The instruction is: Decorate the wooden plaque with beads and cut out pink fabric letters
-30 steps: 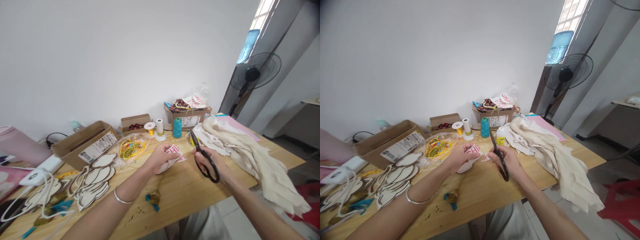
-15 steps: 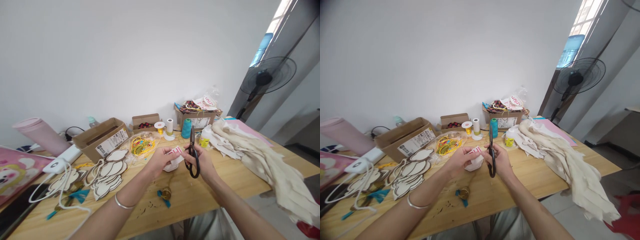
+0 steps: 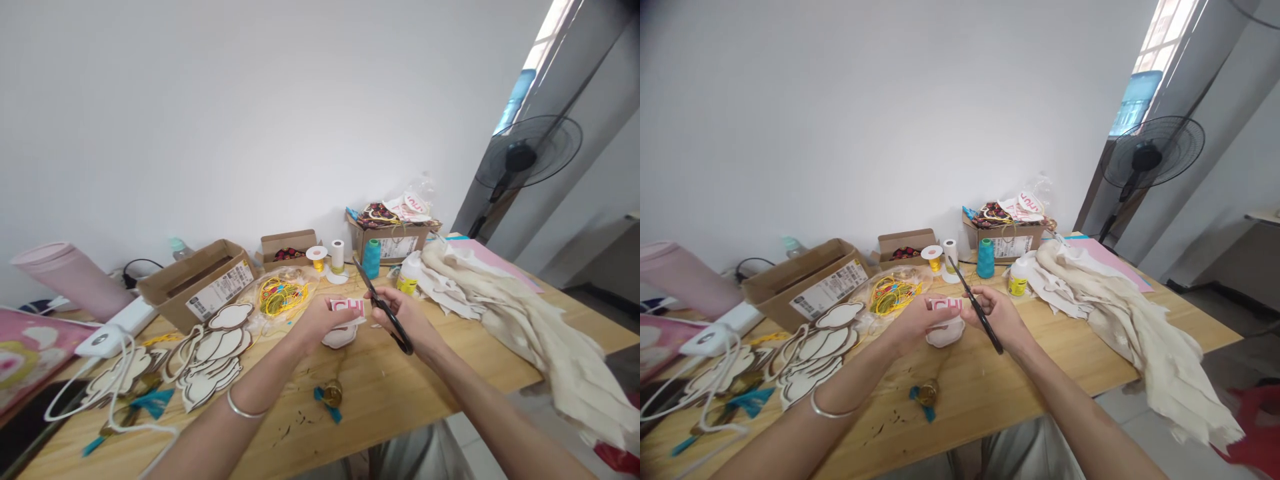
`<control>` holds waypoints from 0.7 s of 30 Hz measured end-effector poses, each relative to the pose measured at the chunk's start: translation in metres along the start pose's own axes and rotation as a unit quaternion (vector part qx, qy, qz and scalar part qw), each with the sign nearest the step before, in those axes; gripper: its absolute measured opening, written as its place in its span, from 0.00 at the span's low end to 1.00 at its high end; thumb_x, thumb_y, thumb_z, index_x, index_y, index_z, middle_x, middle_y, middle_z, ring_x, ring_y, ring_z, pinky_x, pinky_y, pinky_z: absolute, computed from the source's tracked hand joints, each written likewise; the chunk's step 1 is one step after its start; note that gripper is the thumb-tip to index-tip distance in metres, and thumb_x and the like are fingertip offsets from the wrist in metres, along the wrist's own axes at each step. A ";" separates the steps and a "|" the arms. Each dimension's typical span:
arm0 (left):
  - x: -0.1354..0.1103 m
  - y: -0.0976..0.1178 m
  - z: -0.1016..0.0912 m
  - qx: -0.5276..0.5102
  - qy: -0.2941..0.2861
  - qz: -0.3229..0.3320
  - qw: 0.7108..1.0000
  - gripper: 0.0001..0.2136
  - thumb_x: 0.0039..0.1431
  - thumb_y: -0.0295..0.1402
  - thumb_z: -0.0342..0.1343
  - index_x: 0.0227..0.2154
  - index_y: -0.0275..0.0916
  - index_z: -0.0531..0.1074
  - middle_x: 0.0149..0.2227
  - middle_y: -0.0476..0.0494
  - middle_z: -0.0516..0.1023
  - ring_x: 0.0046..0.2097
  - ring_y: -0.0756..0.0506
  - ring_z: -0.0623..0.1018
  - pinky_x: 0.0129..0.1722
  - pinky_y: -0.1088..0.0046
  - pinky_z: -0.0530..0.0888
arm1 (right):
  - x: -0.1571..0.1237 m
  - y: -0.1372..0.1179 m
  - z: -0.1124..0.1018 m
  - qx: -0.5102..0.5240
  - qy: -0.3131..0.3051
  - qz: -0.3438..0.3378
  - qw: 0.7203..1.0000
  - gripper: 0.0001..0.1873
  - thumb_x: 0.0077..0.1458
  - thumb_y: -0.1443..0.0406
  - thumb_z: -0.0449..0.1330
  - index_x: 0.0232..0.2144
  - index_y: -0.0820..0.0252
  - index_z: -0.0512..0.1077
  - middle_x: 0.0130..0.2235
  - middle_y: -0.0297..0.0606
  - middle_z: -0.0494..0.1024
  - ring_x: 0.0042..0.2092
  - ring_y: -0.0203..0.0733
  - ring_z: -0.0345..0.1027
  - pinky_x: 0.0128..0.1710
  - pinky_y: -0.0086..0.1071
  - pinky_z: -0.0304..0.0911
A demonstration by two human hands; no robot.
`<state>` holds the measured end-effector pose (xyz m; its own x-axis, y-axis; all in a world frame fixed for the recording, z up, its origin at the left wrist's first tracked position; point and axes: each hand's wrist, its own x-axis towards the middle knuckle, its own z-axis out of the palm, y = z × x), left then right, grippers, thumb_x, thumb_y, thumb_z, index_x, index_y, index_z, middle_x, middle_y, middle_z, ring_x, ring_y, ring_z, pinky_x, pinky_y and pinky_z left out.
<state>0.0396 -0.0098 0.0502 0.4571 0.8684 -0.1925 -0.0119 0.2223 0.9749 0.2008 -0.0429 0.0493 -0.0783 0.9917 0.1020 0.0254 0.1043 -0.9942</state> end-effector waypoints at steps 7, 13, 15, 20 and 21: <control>0.002 -0.010 -0.008 -0.088 0.049 0.029 0.995 0.12 0.37 0.36 0.65 0.24 0.34 0.73 0.25 0.49 0.74 0.29 0.52 0.71 0.35 0.74 0.69 | -0.006 0.005 0.003 -0.002 -0.007 -0.031 0.999 0.22 0.43 0.52 0.59 0.38 0.59 0.63 0.22 0.26 0.57 0.21 0.29 0.49 0.19 0.25 0.46; 0.004 -0.030 -0.023 -0.078 0.137 0.047 0.986 0.19 0.35 0.33 0.66 0.34 0.36 0.72 0.29 0.47 0.76 0.28 0.52 0.73 0.31 0.77 0.68 | 0.022 0.014 0.007 -0.077 0.089 -0.129 0.985 0.22 0.42 0.55 0.61 0.38 0.57 0.61 0.27 0.29 0.58 0.26 0.33 0.52 0.24 0.27 0.52; 0.005 -0.032 -0.026 -0.081 0.144 0.061 0.984 0.23 0.35 0.31 0.65 0.39 0.37 0.70 0.30 0.47 0.76 0.29 0.51 0.73 0.31 0.76 0.68 | 0.036 0.017 0.010 -0.077 0.069 -0.147 0.984 0.22 0.41 0.54 0.60 0.37 0.57 0.61 0.26 0.29 0.57 0.27 0.33 0.52 0.26 0.27 0.53; 0.005 -0.032 -0.027 -0.013 0.176 0.083 0.981 0.25 0.37 0.32 0.64 0.42 0.36 0.68 0.29 0.46 0.75 0.29 0.50 0.73 0.30 0.75 0.68 | 0.053 0.026 0.016 -0.037 -0.012 -0.114 0.993 0.21 0.42 0.52 0.58 0.35 0.57 0.62 0.26 0.29 0.59 0.27 0.33 0.55 0.27 0.27 0.55; 0.005 -0.033 -0.027 0.009 0.181 0.090 0.979 0.24 0.37 0.32 0.64 0.42 0.36 0.69 0.30 0.46 0.75 0.29 0.50 0.73 0.30 0.75 0.68 | 0.053 0.028 0.017 -0.027 -0.015 -0.097 0.995 0.21 0.41 0.52 0.59 0.34 0.57 0.62 0.25 0.29 0.60 0.27 0.33 0.56 0.27 0.28 0.55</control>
<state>0.0180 -0.0004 0.0143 0.1030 0.9938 -0.0407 -0.0457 0.0456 0.9979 0.1803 0.0110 0.0260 -0.1171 0.9497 0.2906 0.0604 0.2989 -0.9524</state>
